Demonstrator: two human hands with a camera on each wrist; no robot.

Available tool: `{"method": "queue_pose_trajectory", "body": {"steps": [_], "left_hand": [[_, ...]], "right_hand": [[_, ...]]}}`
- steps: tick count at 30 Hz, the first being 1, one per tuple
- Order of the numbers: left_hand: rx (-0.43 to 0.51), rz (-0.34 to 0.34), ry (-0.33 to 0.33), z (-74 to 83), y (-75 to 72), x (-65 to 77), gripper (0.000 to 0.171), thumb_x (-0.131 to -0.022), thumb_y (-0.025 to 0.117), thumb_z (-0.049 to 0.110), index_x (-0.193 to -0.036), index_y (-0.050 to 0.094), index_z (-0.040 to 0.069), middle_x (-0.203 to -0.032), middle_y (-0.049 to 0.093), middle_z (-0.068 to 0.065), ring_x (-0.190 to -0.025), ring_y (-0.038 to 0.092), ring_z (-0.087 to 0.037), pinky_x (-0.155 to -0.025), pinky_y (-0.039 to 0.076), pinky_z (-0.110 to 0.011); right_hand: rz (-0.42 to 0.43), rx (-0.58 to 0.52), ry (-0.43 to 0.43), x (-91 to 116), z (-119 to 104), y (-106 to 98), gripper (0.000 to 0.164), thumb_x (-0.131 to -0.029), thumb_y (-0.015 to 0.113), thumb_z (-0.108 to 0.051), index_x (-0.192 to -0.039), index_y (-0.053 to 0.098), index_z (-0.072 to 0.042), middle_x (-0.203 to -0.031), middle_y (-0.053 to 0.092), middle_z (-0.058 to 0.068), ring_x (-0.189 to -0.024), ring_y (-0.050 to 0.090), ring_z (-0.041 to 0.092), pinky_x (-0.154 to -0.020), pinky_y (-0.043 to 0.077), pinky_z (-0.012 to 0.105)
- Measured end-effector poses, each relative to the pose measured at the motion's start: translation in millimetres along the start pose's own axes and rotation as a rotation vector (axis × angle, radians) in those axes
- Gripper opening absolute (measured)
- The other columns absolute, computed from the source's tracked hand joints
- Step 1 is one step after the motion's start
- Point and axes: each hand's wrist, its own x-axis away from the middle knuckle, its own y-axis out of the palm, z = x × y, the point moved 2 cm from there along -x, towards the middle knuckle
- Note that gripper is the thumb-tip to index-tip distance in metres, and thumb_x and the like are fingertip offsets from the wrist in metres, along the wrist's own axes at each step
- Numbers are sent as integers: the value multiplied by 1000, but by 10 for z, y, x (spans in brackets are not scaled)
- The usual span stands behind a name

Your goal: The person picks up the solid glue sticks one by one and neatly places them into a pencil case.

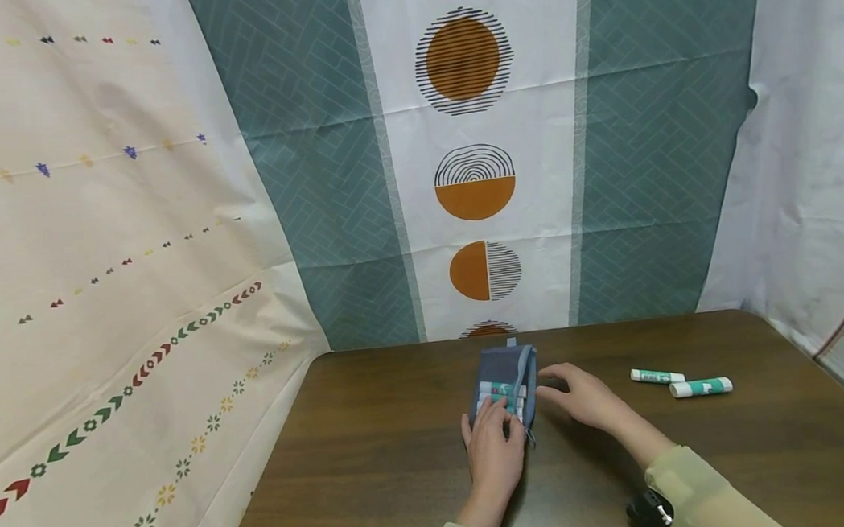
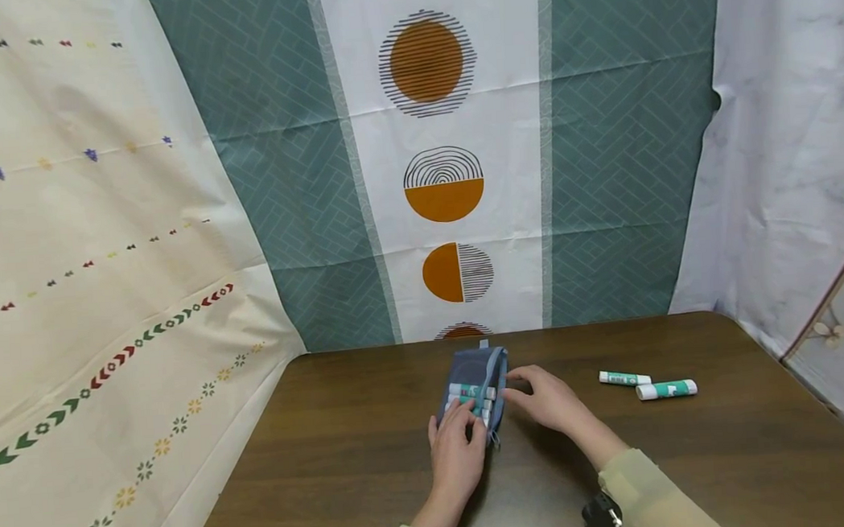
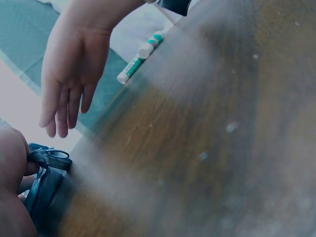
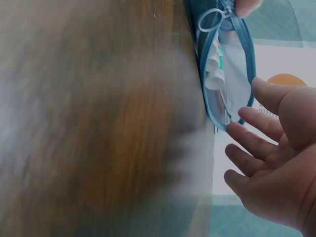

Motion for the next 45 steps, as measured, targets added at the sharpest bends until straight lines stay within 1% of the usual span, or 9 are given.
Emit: {"method": "queue_pose_trajectory", "body": {"steps": [3, 10, 15, 20, 22, 29, 38, 42, 45], "left_hand": [[1, -2, -1, 4, 1, 3, 23, -99, 67, 12, -78, 62, 21, -138, 77, -4, -143, 62, -32, -122, 24, -78], [6, 15, 5, 11, -8, 3, 22, -98, 68, 11, -79, 63, 19, -136, 77, -5, -142, 63, -32, -121, 26, -78], [10, 12, 5, 18, -15, 6, 22, -99, 68, 11, -79, 63, 19, -136, 77, -5, -142, 62, -33, -121, 25, -79], [9, 13, 8, 15, -14, 12, 23, -99, 67, 10, -79, 62, 20, -136, 77, -5, -142, 62, -32, -121, 25, -79], [9, 17, 11, 13, -12, 14, 23, -99, 67, 10, -79, 62, 20, -136, 77, -5, -142, 62, -32, -121, 25, -79], [12, 26, 17, 11, -2, 12, 22, -98, 67, 9, -79, 62, 19, -136, 77, -5, -142, 62, -33, -121, 26, -79], [10, 14, 10, 2, 6, 14, 23, -99, 68, 10, -79, 62, 20, -137, 77, -4, -143, 62, -32, -122, 25, -79], [11, 16, 10, 1, 10, 14, 23, -98, 68, 10, -79, 62, 21, -137, 77, -5, -143, 62, -32, -121, 25, -79], [15, 20, 11, 3, 9, 13, 23, -98, 68, 10, -78, 62, 20, -137, 77, -5, -142, 62, -33, -121, 25, -79]], "right_hand": [[3, 6, -1, 71, 35, -81, 49, -109, 70, -36, -145, 68, -3, -152, 61, 26, -141, 56, 51, -110, 47, 71], [24, 34, 1, 246, 120, -289, 58, -109, 68, -46, -148, 65, -4, -155, 58, 27, -143, 54, 53, -110, 46, 73], [47, 54, -3, 397, 227, -424, 59, -110, 66, -47, -149, 64, -3, -155, 57, 30, -142, 53, 56, -108, 46, 74], [61, 56, 23, 529, 357, -552, 64, -111, 62, -53, -151, 62, -3, -157, 54, 32, -142, 52, 58, -105, 47, 76], [70, 51, 29, 571, 402, -594, 64, -111, 62, -52, -151, 62, -2, -157, 54, 32, -142, 51, 59, -104, 47, 76], [94, 54, 44, 673, 523, -734, 63, -112, 61, -48, -152, 59, 1, -154, 54, 35, -137, 54, 60, -99, 50, 75], [101, 44, 65, 754, 688, -838, 67, -113, 59, -48, -153, 56, 5, -157, 48, 38, -142, 46, 64, -104, 44, 78], [107, 51, 82, 791, 773, -906, 67, -114, 57, -48, -154, 55, 6, -157, 45, 41, -140, 46, 67, -102, 45, 78], [129, 62, 85, 821, 836, -955, 64, -114, 58, -46, -152, 56, 6, -156, 46, 42, -140, 45, 68, -101, 45, 79]]}}
